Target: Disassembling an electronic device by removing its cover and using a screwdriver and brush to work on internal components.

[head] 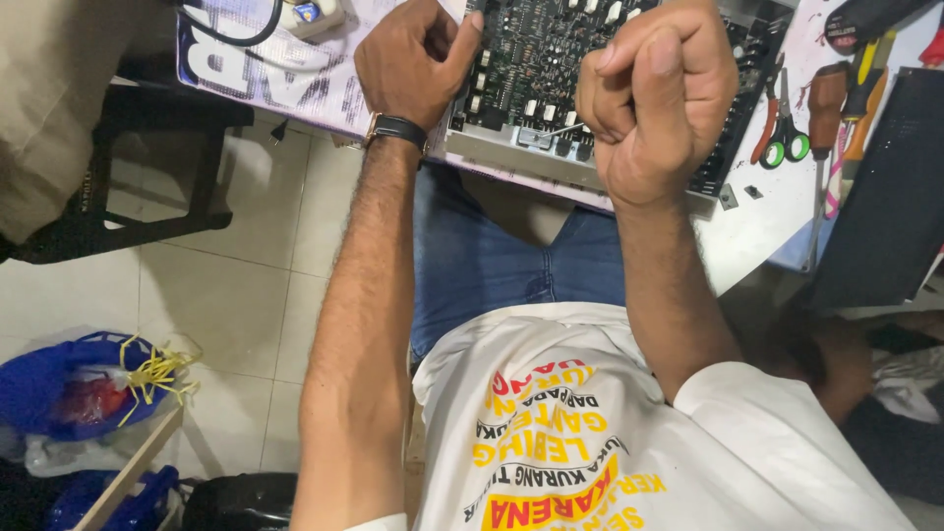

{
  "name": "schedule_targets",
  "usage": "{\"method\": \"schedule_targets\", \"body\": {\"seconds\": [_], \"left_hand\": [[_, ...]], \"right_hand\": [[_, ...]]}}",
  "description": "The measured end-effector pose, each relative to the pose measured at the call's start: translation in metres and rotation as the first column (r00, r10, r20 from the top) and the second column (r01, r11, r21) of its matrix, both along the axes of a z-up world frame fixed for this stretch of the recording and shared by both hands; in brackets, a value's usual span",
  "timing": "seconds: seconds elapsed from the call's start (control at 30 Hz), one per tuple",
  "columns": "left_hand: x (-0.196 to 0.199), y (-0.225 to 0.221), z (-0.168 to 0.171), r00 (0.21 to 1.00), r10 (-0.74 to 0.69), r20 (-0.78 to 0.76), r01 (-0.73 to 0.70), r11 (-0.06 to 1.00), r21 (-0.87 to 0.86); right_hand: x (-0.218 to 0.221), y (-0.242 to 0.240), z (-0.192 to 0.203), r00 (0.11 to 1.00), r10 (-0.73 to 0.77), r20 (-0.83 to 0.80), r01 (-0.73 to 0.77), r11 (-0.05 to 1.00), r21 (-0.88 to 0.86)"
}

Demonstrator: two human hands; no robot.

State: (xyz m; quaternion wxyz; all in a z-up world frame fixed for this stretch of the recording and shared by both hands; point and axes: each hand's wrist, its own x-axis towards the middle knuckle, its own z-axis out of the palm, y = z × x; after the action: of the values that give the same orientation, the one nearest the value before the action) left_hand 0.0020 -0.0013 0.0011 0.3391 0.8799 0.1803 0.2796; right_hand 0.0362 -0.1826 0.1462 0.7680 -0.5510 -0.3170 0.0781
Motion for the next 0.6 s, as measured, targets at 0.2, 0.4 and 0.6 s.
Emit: {"method": "schedule_targets", "body": {"seconds": [0.2,0.4,0.6], "left_hand": [[-0.0008,-0.0003,0.0042,1.0,-0.007,-0.019,0.007,1.0,-0.014],[-0.0004,0.0,0.0027,1.0,-0.007,-0.004,0.007,1.0,-0.005],[-0.0001,0.001,0.0023,1.0,-0.015,-0.008,0.015,1.0,-0.01]], "right_hand": [[0.0002,0.0011,0.001,1.0,0.014,-0.022,-0.013,0.999,0.03],[0.0001,0.0029,-0.0026,1.0,-0.001,0.008,0.001,1.0,0.017],[-0.0018,0.0032,0.0001,1.0,0.017,-0.002,-0.017,0.999,0.035]]}}
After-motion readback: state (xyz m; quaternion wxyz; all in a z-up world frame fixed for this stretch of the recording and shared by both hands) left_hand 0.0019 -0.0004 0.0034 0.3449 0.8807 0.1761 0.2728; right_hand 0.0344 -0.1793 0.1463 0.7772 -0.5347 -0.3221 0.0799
